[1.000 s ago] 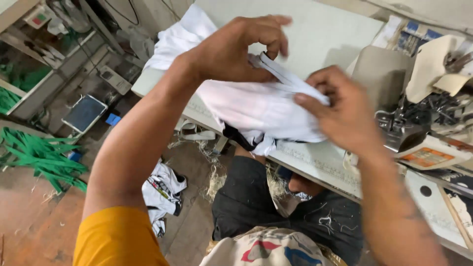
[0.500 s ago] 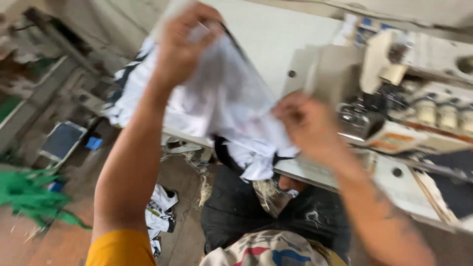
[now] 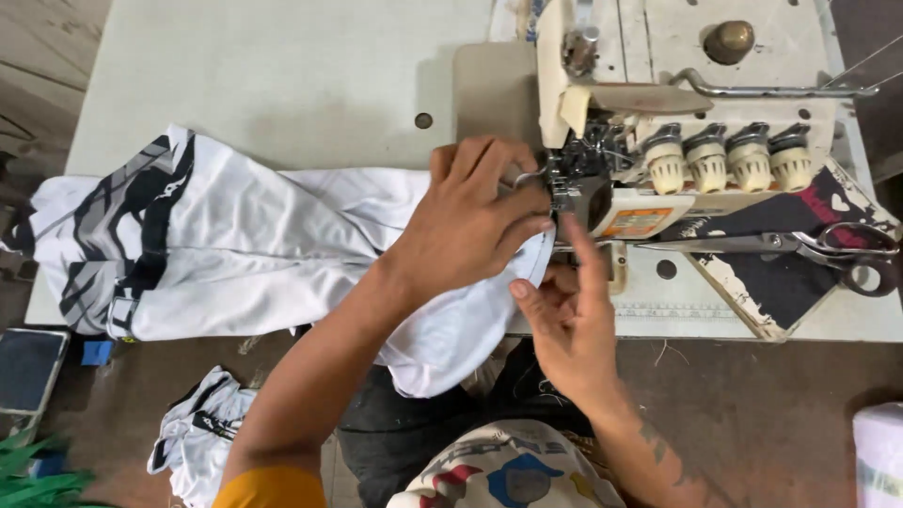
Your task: Using an industrial overlock sewing machine to finish the edges of athletic jerseys.
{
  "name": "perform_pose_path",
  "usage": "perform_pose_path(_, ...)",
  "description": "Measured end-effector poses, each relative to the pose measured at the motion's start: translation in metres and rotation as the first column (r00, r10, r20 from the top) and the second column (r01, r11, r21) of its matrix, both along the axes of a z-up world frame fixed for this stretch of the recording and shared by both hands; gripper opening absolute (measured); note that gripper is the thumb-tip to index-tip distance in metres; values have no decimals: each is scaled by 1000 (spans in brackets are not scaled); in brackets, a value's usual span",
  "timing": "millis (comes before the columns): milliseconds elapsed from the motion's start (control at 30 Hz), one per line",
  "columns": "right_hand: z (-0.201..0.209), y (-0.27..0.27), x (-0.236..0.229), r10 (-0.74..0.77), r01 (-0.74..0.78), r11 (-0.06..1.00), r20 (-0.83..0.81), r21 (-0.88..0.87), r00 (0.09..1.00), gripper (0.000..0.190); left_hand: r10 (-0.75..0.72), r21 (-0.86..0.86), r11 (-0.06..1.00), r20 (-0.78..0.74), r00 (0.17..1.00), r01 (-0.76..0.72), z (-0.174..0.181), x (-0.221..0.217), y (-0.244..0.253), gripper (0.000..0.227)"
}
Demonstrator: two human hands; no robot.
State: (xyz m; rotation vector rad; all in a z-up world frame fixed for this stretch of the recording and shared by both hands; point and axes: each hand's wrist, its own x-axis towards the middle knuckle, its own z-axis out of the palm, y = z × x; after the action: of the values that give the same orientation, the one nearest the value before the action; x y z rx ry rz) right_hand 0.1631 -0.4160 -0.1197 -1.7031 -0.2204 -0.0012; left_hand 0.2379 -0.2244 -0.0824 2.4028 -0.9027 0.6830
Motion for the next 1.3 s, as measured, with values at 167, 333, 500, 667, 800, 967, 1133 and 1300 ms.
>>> perform_pose_path(167, -9, -16, 5, 125, -118, 989, 66, -90, 990, 72, 83, 122, 988, 100, 991, -96, -5, -19, 5, 23)
perform_pose_path(333, 8, -31, 11, 178, -168, 982, -123, 87, 976, 72, -38, 89, 996, 199, 979, 20, 3, -25, 0, 25)
perform_pose_path(500, 2, -32, 30, 119, -103, 978, -79, 181, 990, 71, 41, 163, 984, 191, 981, -73, -6, -11, -5, 35)
perform_pose_path(667, -13, -30, 26, 14, 24, 980, -192, 197, 981, 64, 47, 142, 987, 159, 986, -70, 0, 0, -3, 37)
perform_pose_path(800, -43, -38, 16, -11, 51, 971, -167, 236, 986, 21, 44, 164, 984, 177, 983, -74, 0, -3, -3, 35)
perform_pose_path(967, -66, -36, 16, -26, 36, 964, -42, 263, 999, 25, 50, 133, 989, 107, 993, -64, -5, -13, 5, 41)
perform_pose_path(1133, -87, -31, 26, -23, 9, 932, 32, 363, 999, 28, 258, 138, 965, -339, 905, -224, -6, -55, 39, 113)
perform_pose_path(1300, -127, -46, 35, 21, -50, 940, 90, 339, 996, 37, 520, 425, 846, -521, 677, -323, -44, -98, 103, 180)
